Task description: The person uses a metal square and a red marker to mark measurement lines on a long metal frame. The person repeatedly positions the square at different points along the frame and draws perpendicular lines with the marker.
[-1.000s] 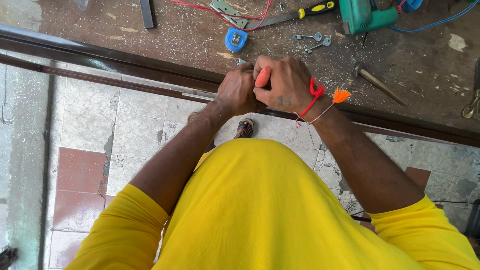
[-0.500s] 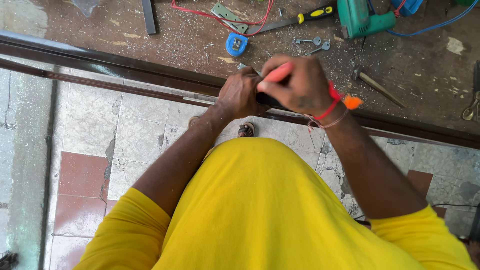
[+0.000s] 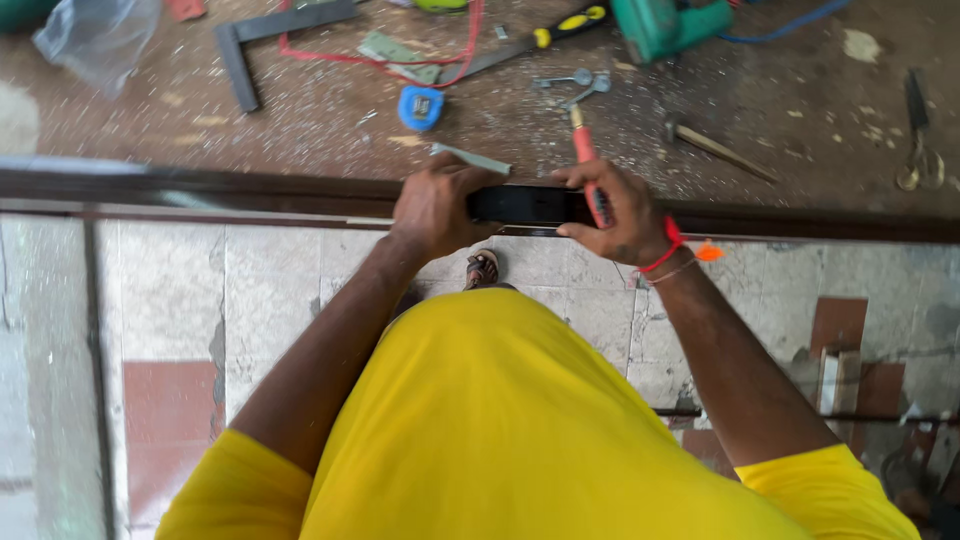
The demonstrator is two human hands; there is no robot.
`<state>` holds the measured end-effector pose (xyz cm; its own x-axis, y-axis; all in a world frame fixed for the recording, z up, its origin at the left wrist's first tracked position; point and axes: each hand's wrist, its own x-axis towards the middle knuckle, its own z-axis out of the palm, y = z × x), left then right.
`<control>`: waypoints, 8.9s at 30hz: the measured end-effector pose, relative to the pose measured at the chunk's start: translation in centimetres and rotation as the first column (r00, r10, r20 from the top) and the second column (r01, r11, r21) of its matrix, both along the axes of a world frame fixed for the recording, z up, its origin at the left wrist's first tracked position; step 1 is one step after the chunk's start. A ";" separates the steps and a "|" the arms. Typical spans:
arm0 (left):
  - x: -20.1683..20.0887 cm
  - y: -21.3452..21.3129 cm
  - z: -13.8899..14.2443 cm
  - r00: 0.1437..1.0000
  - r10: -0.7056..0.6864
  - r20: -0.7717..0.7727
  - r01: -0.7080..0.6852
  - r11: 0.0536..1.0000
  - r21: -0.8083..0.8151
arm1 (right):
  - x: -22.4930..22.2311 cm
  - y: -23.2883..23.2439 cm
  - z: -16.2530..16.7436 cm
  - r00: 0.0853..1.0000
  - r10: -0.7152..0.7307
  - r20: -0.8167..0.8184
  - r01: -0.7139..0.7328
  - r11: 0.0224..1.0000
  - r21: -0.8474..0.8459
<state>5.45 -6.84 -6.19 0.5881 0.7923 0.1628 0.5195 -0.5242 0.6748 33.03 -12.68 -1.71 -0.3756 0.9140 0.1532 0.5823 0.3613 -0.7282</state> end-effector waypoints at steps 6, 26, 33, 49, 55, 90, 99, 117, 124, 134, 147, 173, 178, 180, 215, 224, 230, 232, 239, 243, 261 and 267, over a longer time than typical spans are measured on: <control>0.2 0.0 -0.3 0.999 -0.027 -0.043 0.030 0.998 0.058 | 0.4 -1.3 -4.4 0.978 -0.106 -0.178 0.101 0.994 -0.037; 0.3 -0.4 0.4 0.999 -0.041 -0.015 0.042 0.998 0.052 | 0.9 -1.1 -5.7 0.985 -0.113 -0.132 0.117 0.993 0.019; 0.6 -0.3 1.0 0.999 -0.053 -0.010 0.053 0.997 0.052 | 1.3 -1.0 -5.7 0.990 -0.112 -0.087 0.117 0.992 0.042; 2.6 -11.8 -1.3 0.587 0.802 -0.113 -0.287 0.076 -0.955 | 1.0 -0.7 -3.8 0.984 -0.073 -0.163 0.072 0.997 -0.018; 7.9 -9.6 -2.4 0.180 0.983 -0.040 0.131 -0.064 -0.989 | 1.0 -0.6 -4.2 0.987 -0.072 -0.141 0.070 0.997 -0.018; 10.9 -7.4 -1.2 -0.075 0.987 0.146 -0.279 0.119 -0.953 | -1.5 8.3 3.8 0.810 -0.025 -0.586 -0.111 0.974 -0.196; 9.7 -7.6 0.5 0.001 1.000 0.012 -0.296 0.011 -0.955 | -11.2 12.3 6.0 0.801 0.580 0.146 -0.532 0.803 -0.268; 9.5 -7.3 -0.2 0.112 0.989 -0.092 -0.334 -0.050 -0.941 | -13.8 14.5 3.6 0.792 0.567 0.225 -0.374 0.743 -0.555; 9.4 -7.4 -0.1 0.100 0.992 -0.080 -0.312 -0.045 -0.949 | -14.5 14.0 3.2 0.660 0.656 0.365 -0.593 0.754 -0.283; 9.4 -7.3 0.0 0.081 0.994 -0.076 -0.324 -0.046 -0.945 | -14.6 13.6 4.0 0.708 0.623 0.333 -0.572 0.782 -0.249; 9.1 -7.4 0.0 0.114 0.989 -0.089 -0.316 -0.048 -0.948 | -13.4 12.2 4.0 0.779 0.547 0.305 -0.505 0.837 -0.212; 9.4 -7.4 -0.5 0.088 0.993 -0.076 -0.351 -0.041 -0.936 | -13.0 11.5 5.3 0.936 0.236 -0.261 -0.321 0.874 -0.364; 9.0 -7.2 0.4 0.082 0.993 -0.086 -0.259 -0.062 -0.964 | -12.3 11.5 4.1 0.948 0.297 -0.113 -0.317 0.868 -0.382; 8.9 -7.2 0.5 0.077 0.993 -0.087 -0.287 -0.061 -0.956 | -12.6 11.4 3.4 0.940 0.335 -0.063 -0.330 0.849 -0.414; 9.4 -7.9 -1.3 0.146 0.988 -0.045 -0.270 -0.004 -0.963 | -3.7 5.6 0.7 0.884 0.397 0.249 -0.413 0.911 0.013; 1.9 -23.0 -7.3 -0.194 0.968 -0.161 -0.261 -0.209 -0.942 | 10.6 11.4 -5.6 0.929 0.099 0.357 -0.153 0.980 0.124; 0.7 -35.2 -10.2 -0.313 0.859 -0.406 -0.372 -0.504 -0.780 | 16.0 10.7 -7.1 0.926 -0.054 0.373 -0.081 0.938 0.337; 1.1 -37.3 -10.3 -0.162 0.781 -0.603 -0.663 -0.539 -0.520 | 14.4 10.4 -6.1 0.964 -0.091 0.251 -0.028 0.900 0.434; 0.5 -34.3 -9.2 0.027 0.645 -0.763 -0.925 -0.274 -0.265 | 4.6 7.5 -1.0 0.995 -0.082 -0.051 0.091 0.974 0.209; -1.8 -25.9 -6.1 0.069 0.963 -0.260 -0.998 0.070 -0.005 | 2.7 3.1 -1.2 0.972 -0.058 -0.226 0.084 0.991 0.107; -14.3 15.3 -2.1 0.530 0.731 -0.429 -0.808 0.589 0.004 | 1.1 -1.9 -5.1 0.779 -0.597 -0.190 0.627 0.738 0.251; -15.8 16.5 -1.6 0.473 0.633 -0.613 -0.820 0.571 -0.042 | 0.6 -1.6 -4.8 0.716 -0.681 -0.154 0.691 0.663 0.288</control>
<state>-10.30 9.69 -7.80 -0.3187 0.9099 -0.2655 0.8934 0.3819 0.2365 33.67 -14.27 -6.56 0.3486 0.8134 0.4657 0.7352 0.0709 -0.6742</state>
